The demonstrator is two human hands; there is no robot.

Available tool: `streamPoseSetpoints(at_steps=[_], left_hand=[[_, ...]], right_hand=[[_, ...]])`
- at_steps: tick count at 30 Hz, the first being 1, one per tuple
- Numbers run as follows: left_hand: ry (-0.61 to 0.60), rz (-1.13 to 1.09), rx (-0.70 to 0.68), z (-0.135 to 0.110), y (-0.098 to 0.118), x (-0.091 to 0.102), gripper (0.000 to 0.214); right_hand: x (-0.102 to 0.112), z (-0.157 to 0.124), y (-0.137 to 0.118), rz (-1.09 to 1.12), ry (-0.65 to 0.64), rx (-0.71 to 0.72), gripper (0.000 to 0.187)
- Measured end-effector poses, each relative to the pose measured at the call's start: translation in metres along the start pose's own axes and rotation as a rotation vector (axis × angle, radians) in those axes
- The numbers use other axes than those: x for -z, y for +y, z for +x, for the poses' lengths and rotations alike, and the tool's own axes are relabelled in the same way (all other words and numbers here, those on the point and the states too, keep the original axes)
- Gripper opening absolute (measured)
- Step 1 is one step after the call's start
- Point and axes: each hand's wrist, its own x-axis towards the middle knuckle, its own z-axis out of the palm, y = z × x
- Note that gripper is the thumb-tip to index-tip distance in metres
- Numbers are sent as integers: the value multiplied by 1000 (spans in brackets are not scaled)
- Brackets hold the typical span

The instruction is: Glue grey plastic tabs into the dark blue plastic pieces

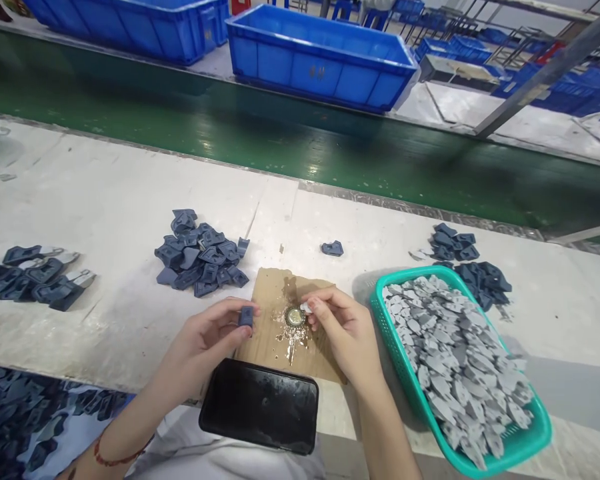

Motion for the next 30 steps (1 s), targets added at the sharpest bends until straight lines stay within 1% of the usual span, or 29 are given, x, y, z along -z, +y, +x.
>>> streamPoseSetpoints(at_steps=[4, 8, 10, 13, 16, 19, 23, 28, 30], left_hand=[[-34, 89, -53, 3, -3, -10, 20], [-33, 165, -78, 4, -4, -11, 18], [-35, 185, -85, 4, -6, -9, 17], [-39, 197, -98, 3, -9, -8, 18], [-41, 202, -108, 2, -10, -8, 18], [-41, 214, -115, 1, -10, -8, 19], [-37, 233, -138, -1, -10, -8, 19], [-55, 207, -138, -3, -10, -8, 17], [-75, 185, -118, -3, -10, -7, 16]], right_hand=[[-3, 1, 0, -40, 32, 5, 19], [-2, 0, 1, -54, 80, -5, 23], [-1, 0, 2, 17, 54, -36, 22], [0, 0, 2, 153, -21, -96, 19], [1, 0, 1, 223, -46, -119, 19], [1, -1, 0, 226, -67, -108, 18], [0, -1, 1, 168, -87, -94, 24], [-2, -4, 4, 194, -45, -67, 20], [-2, -5, 4, 149, -16, -33, 17]])
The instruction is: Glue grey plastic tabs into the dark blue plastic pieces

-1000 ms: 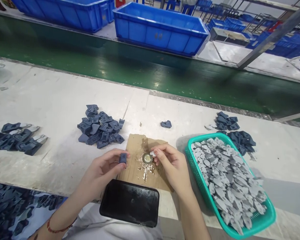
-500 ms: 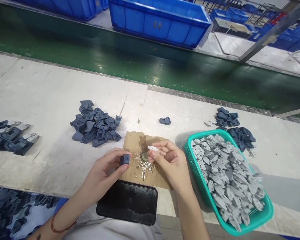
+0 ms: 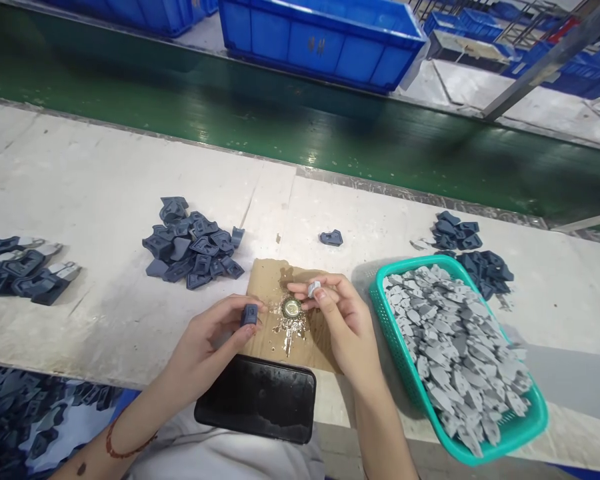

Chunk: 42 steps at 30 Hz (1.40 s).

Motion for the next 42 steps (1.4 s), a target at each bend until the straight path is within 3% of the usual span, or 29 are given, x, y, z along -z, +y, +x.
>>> streamPoseSetpoints(at_steps=[4, 7, 19, 28, 32, 37, 42], left_hand=[[-7, -15, 21, 0, 1, -1, 15], [-1, 1, 22, 1, 1, -2, 14], [0, 73, -10, 0, 0, -1, 16], [12, 80, -5, 0, -1, -1, 19], [5, 109, -28, 1, -1, -2, 23], [-19, 163, -113, 3, 2, -2, 21], [-99, 252, -147, 3, 6, -3, 20]], right_hand=[[1, -1, 1, -267, -1, 114, 12], [2, -3, 1, -403, -18, 124, 13], [3, -6, -4, -642, -155, 333, 7], [2, -7, -2, -637, -136, 365, 5], [2, -8, -1, -613, -102, 306, 6], [-4, -10, -3, -288, 61, 155, 13], [-10, -10, -5, -13, -4, 75, 17]])
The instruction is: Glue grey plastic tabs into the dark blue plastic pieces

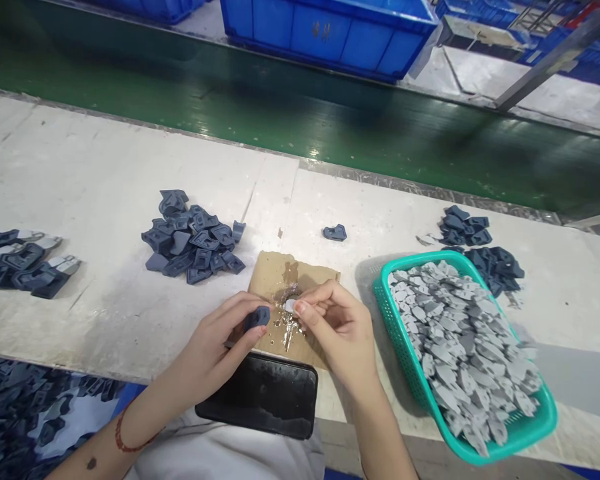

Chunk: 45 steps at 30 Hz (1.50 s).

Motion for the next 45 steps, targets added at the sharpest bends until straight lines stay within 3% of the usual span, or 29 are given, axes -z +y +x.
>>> streamPoseSetpoints(at_steps=[5, 24, 31, 37, 41, 43, 45], left_hand=[[-28, 39, -12, 0, 1, -1, 17], [-57, 73, -84, 0, 0, -2, 19], [-20, 61, -139, -3, -1, 1, 16], [-30, 49, -110, -5, -1, 2, 18], [-16, -28, -132, -5, 1, 4, 20], [56, -85, -184, -5, 1, 6, 31], [163, -123, -214, -6, 1, 7, 43]], right_hand=[[-4, -2, -2, 92, -82, -16, 19], [-14, -2, -10, 75, -206, -25, 19], [-19, -5, -14, 86, -194, -47, 21], [-26, -18, -7, 2, -140, -27, 21], [-14, -27, -16, -181, -208, 21, 22], [5, -27, -25, -341, -150, 69, 24], [30, -23, -32, -529, 124, 119, 20]])
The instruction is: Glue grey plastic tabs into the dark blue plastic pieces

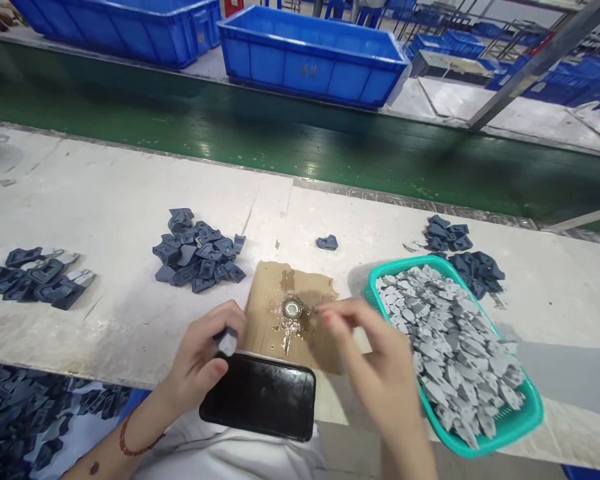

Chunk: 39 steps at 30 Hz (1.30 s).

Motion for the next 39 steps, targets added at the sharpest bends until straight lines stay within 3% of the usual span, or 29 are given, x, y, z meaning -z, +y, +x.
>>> streamPoseSetpoints(at_steps=[2, 3, 6, 11, 15, 18, 22, 26, 30, 34, 36, 39], left_hand=[[72, 14, 2, 0, 0, 0, 44], [85, 31, 6, 0, 0, 0, 41], [80, 51, -4, 0, 1, -1, 32], [98, 47, -22, 0, 2, -1, 29], [113, 93, -26, -2, 3, 3, 27], [138, 179, 59, -6, 6, 18, 30], [245, 433, 196, -17, 7, 65, 32], [326, 888, 185, -30, 1, 127, 19], [307, 1133, 286, -36, -10, 168, 19], [291, 1234, 240, -28, -16, 173, 35], [257, 1251, 173, -17, -15, 166, 39], [181, 1157, 64, 1, -12, 152, 38]], right_hand=[[22, 11, 14, -291, 241, -110, 24], [30, 17, 22, -428, 270, -164, 29], [41, 33, 44, -680, 207, -257, 41], [31, 46, 54, -860, 157, -338, 46], [28, 56, 54, -789, 204, -426, 36], [29, 59, 53, -723, 244, -431, 27], [27, 57, 45, -619, 314, -463, 19], [24, 53, 39, -515, 370, -466, 19], [20, 44, 37, -396, 478, -301, 28], [8, 24, 24, -215, 595, -77, 39], [0, 11, 16, -38, 574, -80, 32], [-13, -3, 11, 204, 434, -172, 26]])
